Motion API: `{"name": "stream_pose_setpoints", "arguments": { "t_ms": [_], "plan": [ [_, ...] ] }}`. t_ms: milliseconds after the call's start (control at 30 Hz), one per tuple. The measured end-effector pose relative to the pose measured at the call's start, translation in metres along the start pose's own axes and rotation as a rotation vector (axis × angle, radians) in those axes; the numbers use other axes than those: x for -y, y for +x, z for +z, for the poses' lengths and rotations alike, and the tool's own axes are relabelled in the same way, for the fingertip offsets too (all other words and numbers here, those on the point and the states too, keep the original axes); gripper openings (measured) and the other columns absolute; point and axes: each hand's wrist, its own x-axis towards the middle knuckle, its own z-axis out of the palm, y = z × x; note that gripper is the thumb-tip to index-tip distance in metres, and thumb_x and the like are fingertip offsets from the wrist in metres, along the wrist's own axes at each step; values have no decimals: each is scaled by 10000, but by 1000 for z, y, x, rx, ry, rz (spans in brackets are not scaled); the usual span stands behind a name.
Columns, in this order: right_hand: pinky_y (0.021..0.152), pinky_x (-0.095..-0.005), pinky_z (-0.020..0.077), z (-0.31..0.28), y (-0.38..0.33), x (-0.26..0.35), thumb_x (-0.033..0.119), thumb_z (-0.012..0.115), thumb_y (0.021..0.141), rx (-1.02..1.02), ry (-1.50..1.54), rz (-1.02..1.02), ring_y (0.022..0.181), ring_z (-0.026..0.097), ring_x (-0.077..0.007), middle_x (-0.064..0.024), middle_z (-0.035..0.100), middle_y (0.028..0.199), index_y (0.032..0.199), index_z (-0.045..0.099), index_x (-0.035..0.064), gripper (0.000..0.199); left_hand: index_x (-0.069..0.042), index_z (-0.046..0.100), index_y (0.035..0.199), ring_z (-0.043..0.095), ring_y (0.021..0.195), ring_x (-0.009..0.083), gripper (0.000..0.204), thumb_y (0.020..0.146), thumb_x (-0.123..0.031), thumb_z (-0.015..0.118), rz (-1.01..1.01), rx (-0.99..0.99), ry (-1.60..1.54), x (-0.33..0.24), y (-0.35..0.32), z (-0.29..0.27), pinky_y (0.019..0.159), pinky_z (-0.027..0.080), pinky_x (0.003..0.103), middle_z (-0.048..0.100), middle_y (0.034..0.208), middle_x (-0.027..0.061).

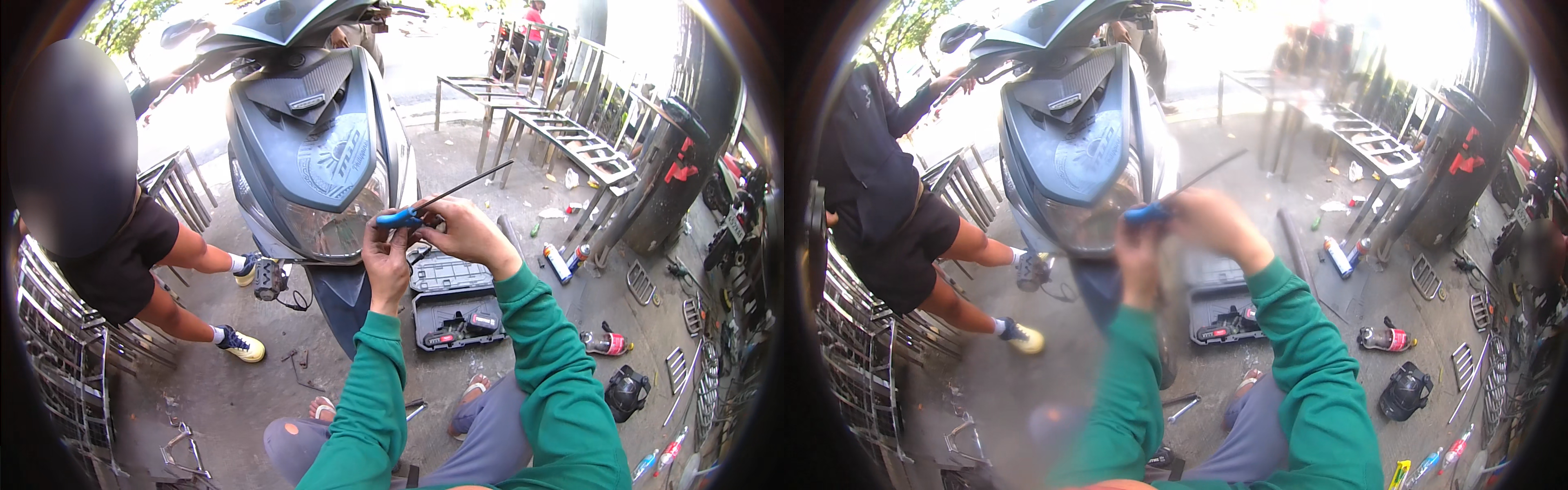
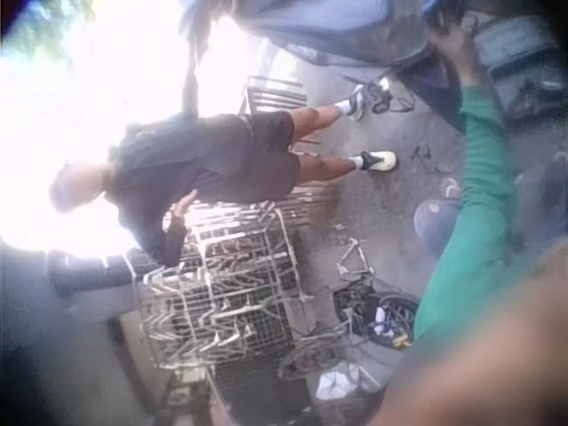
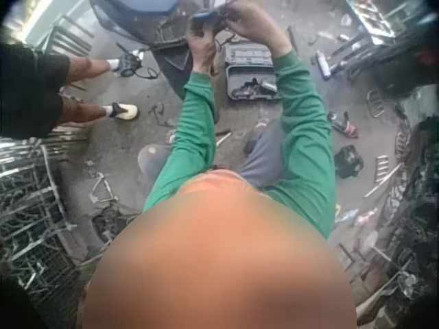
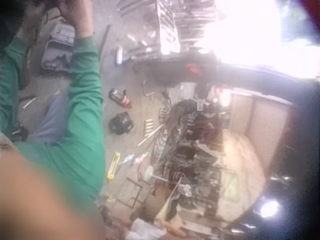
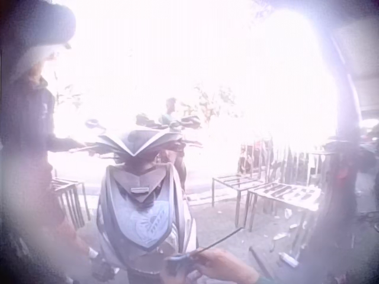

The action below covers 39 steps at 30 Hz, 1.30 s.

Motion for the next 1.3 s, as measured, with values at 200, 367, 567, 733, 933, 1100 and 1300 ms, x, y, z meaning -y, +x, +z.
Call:
{"name": "stream_pose_setpoints", "arguments": {
  "t_ms": [200,367,567,733,933,1100,1300],
  "plan": [
    [693,-262,572,-8,21,-7,59,742,910,20,122,-307,855,692,-111,-99,745,1041,1285,640,2,392,-2,475,1335,662,1149,210,302,1042,23,541,130,-32,77,10,1,9,922,596,323,617,1295,150],
    [652,-224,540,-8,30,-6,87,696,972,166,333,28,795,655,-65,-33,743,954,1204,690,-11,251,4,468,1375,703,1000,176,423,983,4,628,135,-139,158,23,-1,12,839,584,293,633,1184,125],
    [703,-282,606,-4,27,-10,66,657,986,45,609,242,789,726,-155,-95,767,955,1142,749,-22,201,19,651,1234,746,1007,210,451,828,-75,823,223,-215,384,21,0,14,895,582,354,766,1086,131],
    [810,-333,633,10,27,-19,73,669,1006,-7,749,163,943,740,-196,-114,763,1061,1188,728,-12,210,12,675,1268,734,1013,164,400,883,-46,768,-49,-189,-24,28,-1,11,912,567,312,772,1098,104],
    [796,-292,588,11,24,-15,78,656,1018,67,637,91,929,704,-144,-73,757,1056,1203,734,-12,220,1,697,1246,740,1036,181,458,836,-170,809,-26,-230,213,29,-4,7,875,552,326,777,1069,138],
    [788,-258,573,8,16,-7,30,658,999,111,593,111,935,686,-117,-76,761,1126,1190,739,-15,212,-55,766,1104,554,606,66,262,863,-152,804,-97,-330,137,38,-5,19,589,469,279,757,871,39],
    [673,-244,528,9,22,-1,-19,618,988,159,542,201,772,626,-78,-35,742,950,1181,753,1,237,-51,782,1054,541,608,31,207,861,-118,813,-139,-445,66,54,-3,26,560,432,248,704,744,-1]
  ]
}}
